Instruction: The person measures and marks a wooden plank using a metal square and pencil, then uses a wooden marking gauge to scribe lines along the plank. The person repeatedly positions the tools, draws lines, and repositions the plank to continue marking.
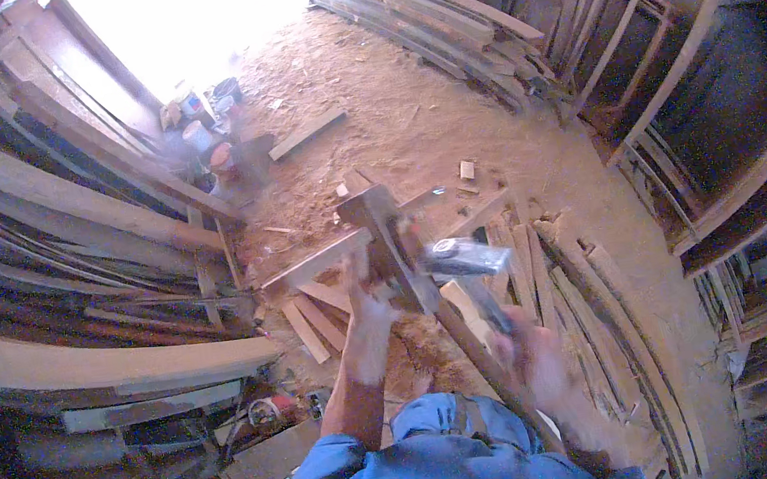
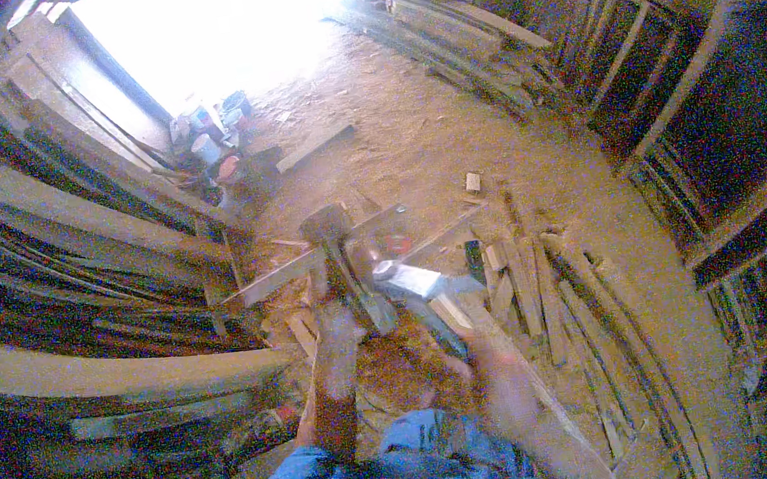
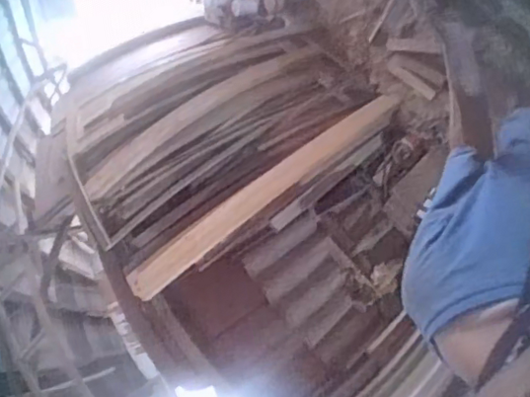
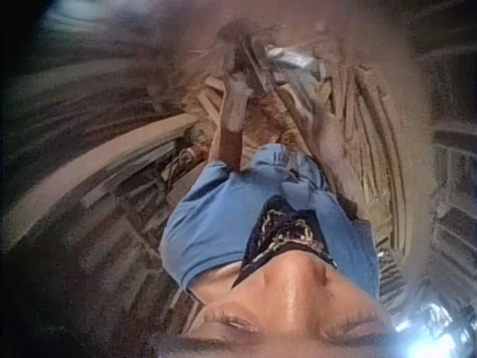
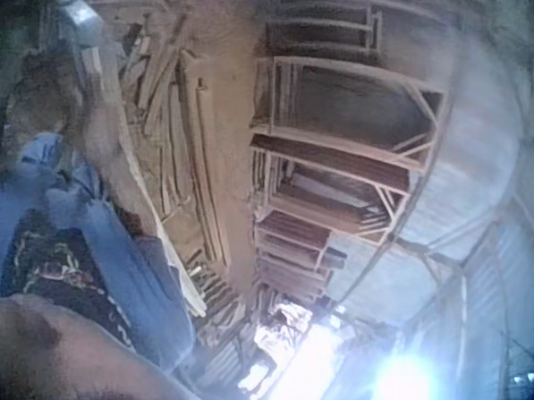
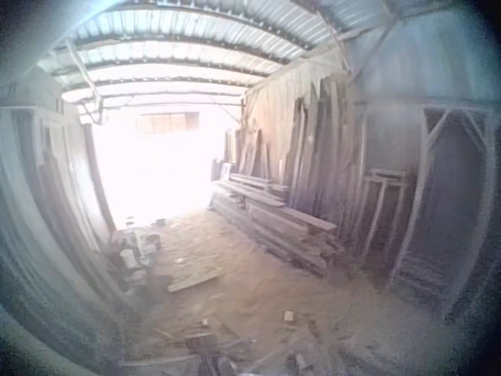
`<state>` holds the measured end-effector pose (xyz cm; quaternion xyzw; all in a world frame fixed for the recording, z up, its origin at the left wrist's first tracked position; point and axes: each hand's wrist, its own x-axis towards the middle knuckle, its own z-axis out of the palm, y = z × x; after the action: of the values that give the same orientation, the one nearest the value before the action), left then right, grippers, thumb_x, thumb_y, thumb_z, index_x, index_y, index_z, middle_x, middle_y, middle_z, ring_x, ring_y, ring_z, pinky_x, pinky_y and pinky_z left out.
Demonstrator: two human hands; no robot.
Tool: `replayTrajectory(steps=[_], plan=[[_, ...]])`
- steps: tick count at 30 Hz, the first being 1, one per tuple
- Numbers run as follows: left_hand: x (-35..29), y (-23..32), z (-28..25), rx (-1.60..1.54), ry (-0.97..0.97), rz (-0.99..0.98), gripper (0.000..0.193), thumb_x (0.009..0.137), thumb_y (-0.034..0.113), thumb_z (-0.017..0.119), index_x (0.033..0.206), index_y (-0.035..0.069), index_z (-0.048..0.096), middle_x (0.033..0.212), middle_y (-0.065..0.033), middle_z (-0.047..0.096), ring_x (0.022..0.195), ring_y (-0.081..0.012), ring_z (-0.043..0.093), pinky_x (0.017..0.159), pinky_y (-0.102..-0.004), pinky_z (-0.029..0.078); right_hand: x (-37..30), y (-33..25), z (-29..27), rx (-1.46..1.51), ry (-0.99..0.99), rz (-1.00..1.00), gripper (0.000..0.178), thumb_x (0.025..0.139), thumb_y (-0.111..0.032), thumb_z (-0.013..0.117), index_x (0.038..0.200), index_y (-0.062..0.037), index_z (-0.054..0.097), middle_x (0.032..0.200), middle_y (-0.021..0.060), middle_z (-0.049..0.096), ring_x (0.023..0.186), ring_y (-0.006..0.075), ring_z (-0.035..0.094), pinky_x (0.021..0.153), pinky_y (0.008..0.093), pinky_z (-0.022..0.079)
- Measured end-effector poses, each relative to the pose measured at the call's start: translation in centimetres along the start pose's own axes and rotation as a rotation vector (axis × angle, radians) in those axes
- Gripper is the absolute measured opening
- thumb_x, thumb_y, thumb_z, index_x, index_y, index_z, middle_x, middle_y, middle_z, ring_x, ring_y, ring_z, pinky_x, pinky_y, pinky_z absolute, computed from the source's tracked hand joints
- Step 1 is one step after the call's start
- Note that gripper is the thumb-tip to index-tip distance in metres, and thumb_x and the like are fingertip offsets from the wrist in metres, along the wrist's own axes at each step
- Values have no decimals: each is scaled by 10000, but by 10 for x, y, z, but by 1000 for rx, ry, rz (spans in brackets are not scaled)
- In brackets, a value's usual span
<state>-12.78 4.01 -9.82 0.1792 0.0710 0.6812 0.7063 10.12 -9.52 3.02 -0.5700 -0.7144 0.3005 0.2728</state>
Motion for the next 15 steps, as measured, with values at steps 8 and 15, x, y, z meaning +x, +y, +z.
replayTrajectory(steps=[8, 15], plan=[[3, -21, -26, -24, 193, -94, 595, 1019, 535, 531, 1353, 44, 550, 1157, -149, 710, 926, -270, 730, 771, -415, 632, 10, -5, 10, 22, 49, -5, 270, 1050, -271, 540, 1173, -41, 609, 641, 5, 503, 585, 105, 492, 549, 332, 418], [-24, 15, -86, 27, 224, 108, 623, 1023, 558, 472, 1391, 60, 544, 1125, -142, 710, 941, -274, 713, 799, -428, 598, 19, 60, -19, 119, 330, 137, 406, 1060, -331, 527, 1324, -27, 576, 762, 127, 628, 724, 195, 634, 672, 371, 487]])
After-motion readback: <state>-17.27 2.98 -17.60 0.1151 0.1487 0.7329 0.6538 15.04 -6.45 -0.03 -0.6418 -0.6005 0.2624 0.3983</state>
